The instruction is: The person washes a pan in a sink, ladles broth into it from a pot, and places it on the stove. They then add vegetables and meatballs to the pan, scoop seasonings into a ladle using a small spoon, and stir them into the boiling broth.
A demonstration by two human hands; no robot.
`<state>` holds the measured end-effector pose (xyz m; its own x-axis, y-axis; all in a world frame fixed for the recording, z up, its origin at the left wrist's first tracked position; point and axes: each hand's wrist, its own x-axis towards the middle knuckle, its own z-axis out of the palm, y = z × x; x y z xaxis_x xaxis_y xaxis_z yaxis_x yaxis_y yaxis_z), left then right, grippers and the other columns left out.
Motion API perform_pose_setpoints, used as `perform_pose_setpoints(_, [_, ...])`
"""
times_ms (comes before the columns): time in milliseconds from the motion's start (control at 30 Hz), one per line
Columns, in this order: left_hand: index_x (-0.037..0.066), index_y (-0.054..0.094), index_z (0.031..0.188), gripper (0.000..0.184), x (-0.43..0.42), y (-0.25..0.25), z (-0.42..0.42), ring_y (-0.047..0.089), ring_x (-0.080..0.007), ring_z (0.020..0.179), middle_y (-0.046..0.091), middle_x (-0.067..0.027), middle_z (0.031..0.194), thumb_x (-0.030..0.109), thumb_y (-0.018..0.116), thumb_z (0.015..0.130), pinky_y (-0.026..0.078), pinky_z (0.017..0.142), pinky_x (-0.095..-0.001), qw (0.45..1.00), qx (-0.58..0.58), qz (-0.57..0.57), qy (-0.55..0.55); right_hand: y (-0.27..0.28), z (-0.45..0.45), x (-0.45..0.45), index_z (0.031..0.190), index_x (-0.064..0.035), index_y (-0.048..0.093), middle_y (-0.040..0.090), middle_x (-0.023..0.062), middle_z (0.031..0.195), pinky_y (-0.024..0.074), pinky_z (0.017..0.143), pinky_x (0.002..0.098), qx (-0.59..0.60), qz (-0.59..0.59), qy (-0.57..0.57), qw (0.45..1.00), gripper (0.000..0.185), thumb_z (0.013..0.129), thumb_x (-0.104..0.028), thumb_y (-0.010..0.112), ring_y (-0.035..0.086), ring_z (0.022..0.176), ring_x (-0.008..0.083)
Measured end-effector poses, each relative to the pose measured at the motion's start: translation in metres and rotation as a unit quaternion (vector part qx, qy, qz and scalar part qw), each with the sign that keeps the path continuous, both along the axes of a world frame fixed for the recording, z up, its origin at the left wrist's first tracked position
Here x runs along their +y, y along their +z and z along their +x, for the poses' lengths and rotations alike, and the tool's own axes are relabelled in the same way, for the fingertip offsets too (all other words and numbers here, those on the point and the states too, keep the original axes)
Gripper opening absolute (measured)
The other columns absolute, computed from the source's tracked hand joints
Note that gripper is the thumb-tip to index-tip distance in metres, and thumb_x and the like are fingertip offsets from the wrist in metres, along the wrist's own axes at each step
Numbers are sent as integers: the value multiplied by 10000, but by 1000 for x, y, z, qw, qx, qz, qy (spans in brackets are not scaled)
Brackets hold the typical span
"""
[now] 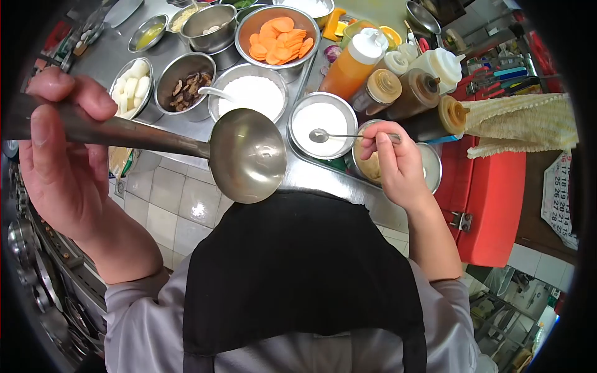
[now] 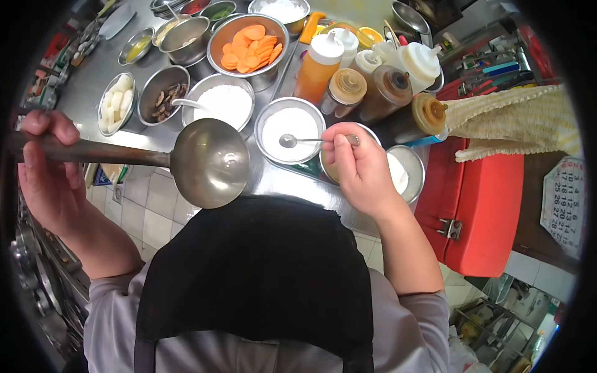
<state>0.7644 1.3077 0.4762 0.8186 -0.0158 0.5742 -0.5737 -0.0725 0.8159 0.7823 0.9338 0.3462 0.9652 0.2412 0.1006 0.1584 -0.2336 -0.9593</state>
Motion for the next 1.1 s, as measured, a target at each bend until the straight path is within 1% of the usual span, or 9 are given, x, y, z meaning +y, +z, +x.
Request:
perform_pose_setpoints(200, [-12,495,1178,352,0,-2,-1,422,-13,530,603,-160,920,299,428,1027,308,477,-117,1000,5,0,-16,-6,6,6,1038,-3,554,600,43,857,484,683,241,24,-18,26,999,165,1005,-102,426,573,731,97])
perform_pose_setpoints(300, [-12,492,1179,353,0,0,-2,422,-13,530,603,-159,923,300,421,1030,317,481,-112,1000,12,-4,-18,-15,7,10,1035,-11,550,607,49,849,482,668,243,90,37,6,995,180,1012,-124,411,587,711,102])
perform_pose_setpoints(400, [-11,497,1172,345,-2,0,-4,422,-13,529,606,-157,917,294,420,1030,318,480,-111,1000,14,-13,-11,-11,7,7,1026,-19,548,617,58,843,486,665,251,157,82,-75,981,196,1018,-143,396,600,683,110])
perform_pose_setpoints(433, [-11,499,1169,341,-3,1,-6,419,-13,528,607,-156,916,291,420,1030,315,478,-113,1000,16,-16,-1,-14,8,2,1029,-34,557,634,66,859,452,594,231,145,90,-90,981,203,1018,-161,399,612,666,111])
perform_pose_setpoints(533, [-11,504,1162,331,-2,1,-5,410,-14,524,612,-158,910,282,424,1029,302,469,-118,1000,6,-16,4,-8,9,-12,1043,-51,562,645,68,871,380,511,208,194,124,-124,965,207,1018,-182,403,619,669,106])
perform_pose_setpoints(567, [-11,505,1159,328,-1,0,-3,407,-14,522,613,-159,908,279,426,1028,297,466,-120,1000,0,-15,1,-11,9,-16,1054,-63,564,652,69,882,316,469,193,188,136,-125,965,212,1017,-197,404,626,670,105])
perform_pose_setpoints(767, [-23,506,1165,328,-3,-2,0,385,-16,496,616,-171,898,265,447,1020,282,460,-126,1000,-5,-20,-5,-11,7,-20,1056,-66,561,651,70,888,326,472,193,187,153,-130,962,205,1016,-193,406,625,667,107])
perform_pose_setpoints(967, [-26,513,1159,326,-5,-1,-3,384,-17,487,618,-170,889,261,460,1014,279,457,-129,1000,-9,-22,16,-15,7,-12,1060,-52,559,649,72,892,333,485,191,165,114,-134,970,222,1023,-207,405,620,673,97])
perform_pose_setpoints(1100, [-27,512,1159,326,-1,-2,-2,387,-17,490,619,-168,892,261,460,1014,281,458,-128,1000,-5,-31,-6,-15,8,-7,1062,-26,554,634,74,885,411,558,209,127,91,-98,983,219,1024,-186,409,604,667,99])
